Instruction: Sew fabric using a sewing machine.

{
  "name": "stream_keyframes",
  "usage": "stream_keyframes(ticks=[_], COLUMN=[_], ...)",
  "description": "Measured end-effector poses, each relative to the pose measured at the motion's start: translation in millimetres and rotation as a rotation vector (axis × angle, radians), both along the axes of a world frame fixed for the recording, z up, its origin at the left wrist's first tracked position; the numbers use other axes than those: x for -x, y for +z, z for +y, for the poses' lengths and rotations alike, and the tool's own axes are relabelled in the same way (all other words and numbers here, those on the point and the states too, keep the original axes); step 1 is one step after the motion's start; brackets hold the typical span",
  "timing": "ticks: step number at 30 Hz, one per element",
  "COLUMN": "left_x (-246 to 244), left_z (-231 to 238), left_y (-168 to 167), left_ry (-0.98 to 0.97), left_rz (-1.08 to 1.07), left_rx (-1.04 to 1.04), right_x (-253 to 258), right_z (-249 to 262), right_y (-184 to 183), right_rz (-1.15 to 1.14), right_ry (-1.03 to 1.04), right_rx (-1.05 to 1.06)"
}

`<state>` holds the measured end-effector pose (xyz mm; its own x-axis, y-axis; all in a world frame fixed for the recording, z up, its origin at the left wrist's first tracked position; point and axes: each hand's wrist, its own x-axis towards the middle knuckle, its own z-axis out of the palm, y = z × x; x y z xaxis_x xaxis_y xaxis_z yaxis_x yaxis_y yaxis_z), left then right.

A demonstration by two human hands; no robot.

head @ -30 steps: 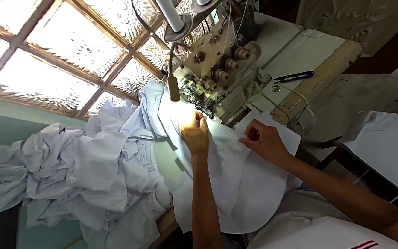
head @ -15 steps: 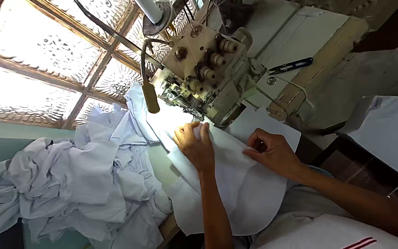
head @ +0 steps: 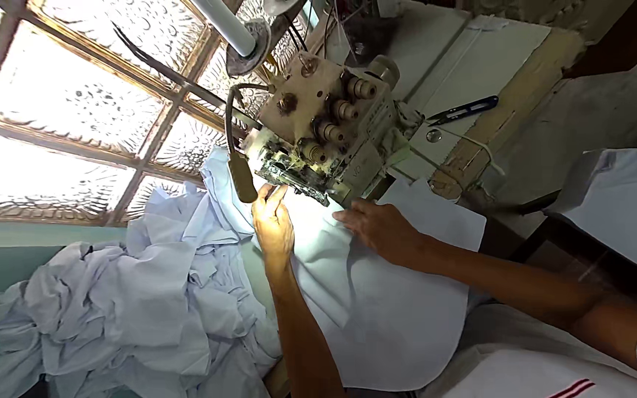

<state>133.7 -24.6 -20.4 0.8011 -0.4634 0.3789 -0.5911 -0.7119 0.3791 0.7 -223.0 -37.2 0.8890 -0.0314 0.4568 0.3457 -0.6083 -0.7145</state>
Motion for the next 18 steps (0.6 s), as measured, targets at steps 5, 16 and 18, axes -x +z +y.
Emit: stream_keyframes(ticks=[5,16,18], left_x=[-38,-53,-27], left_z=[1,10,16], left_y=[4,11,8], left_ry=[0.119,0.515,0.502], left_rz=[0.000,-0.107,-0.166], left_rx=[-0.025,-0.138,-0.042], right_x=[-9,25,17], right_z=[6,-35,-65], right_y=[4,-7,-14], right_rz=[-0.044,0.086,0.215], right_ry=[-0.080,-0.048,-0.120], right_rx=[0.196,0.244,0.268])
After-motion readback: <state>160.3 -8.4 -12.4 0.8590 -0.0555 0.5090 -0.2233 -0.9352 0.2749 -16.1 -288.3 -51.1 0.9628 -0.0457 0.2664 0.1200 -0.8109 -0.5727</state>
